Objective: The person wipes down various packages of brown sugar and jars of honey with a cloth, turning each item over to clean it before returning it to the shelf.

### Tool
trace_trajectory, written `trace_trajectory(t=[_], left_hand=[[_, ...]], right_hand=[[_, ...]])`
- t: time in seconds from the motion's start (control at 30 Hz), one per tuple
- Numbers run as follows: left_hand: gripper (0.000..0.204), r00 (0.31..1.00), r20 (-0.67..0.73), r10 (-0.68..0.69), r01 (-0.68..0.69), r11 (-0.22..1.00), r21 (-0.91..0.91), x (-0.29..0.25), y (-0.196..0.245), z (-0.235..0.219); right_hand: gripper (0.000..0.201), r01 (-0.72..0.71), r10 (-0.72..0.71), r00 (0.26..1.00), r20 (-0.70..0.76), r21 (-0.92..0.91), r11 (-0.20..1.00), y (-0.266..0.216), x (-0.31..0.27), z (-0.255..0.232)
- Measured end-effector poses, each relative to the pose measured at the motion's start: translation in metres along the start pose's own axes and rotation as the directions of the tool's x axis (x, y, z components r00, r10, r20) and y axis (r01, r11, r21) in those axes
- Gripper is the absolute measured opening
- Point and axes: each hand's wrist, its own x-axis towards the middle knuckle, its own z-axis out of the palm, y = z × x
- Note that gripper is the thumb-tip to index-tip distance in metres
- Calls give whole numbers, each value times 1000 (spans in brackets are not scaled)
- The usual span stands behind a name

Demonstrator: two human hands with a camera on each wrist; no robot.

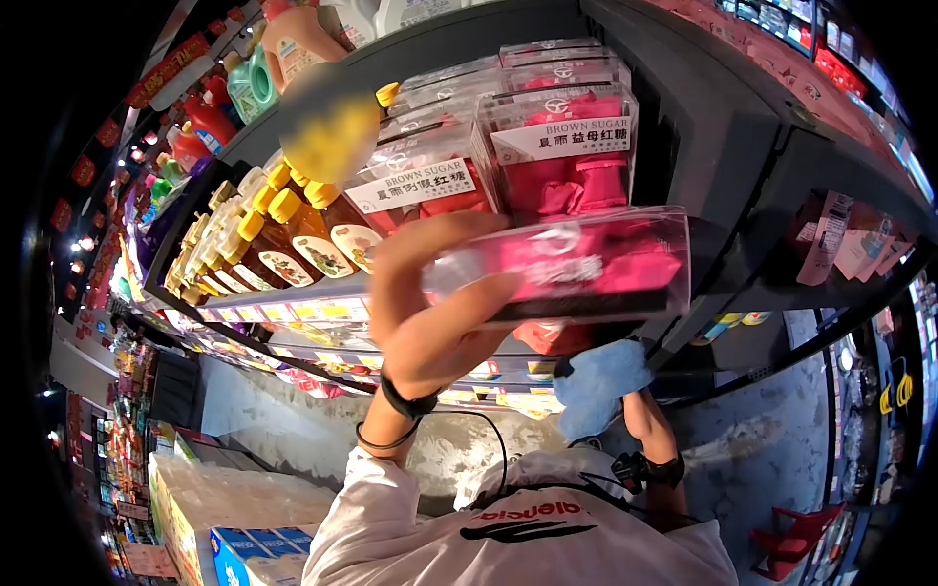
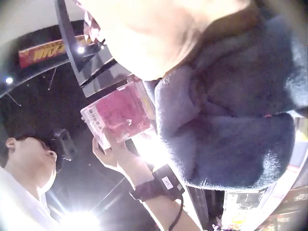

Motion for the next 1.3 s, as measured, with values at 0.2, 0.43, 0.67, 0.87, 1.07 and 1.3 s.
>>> trace_trajectory(t=[0.2,0.43,0.67,0.87,1.07,1.3], left_hand=[[67,758,-502,-417,231,891,-391,-28,29,-19],[39,655,333,-679,733,463,-498,-106,66,-34],[42,671,269,-691,733,562,-384,-153,80,-71],[44,604,-89,-792,669,565,-483,-170,78,-99],[35,663,117,-740,706,565,-427,-199,71,-130],[38,589,-237,-773,667,630,-398,-219,64,-164]], right_hand=[[53,196,-141,978,-157,430,881,-53,-15,35],[58,227,-192,973,-129,697,680,-108,-12,87],[58,338,-489,804,-339,-417,844,-146,3,157],[70,359,-495,829,-261,-431,828,-116,-2,202],[63,482,-516,807,-286,-186,856,-120,15,235],[51,388,-402,871,-282,-109,915,-83,23,267]])
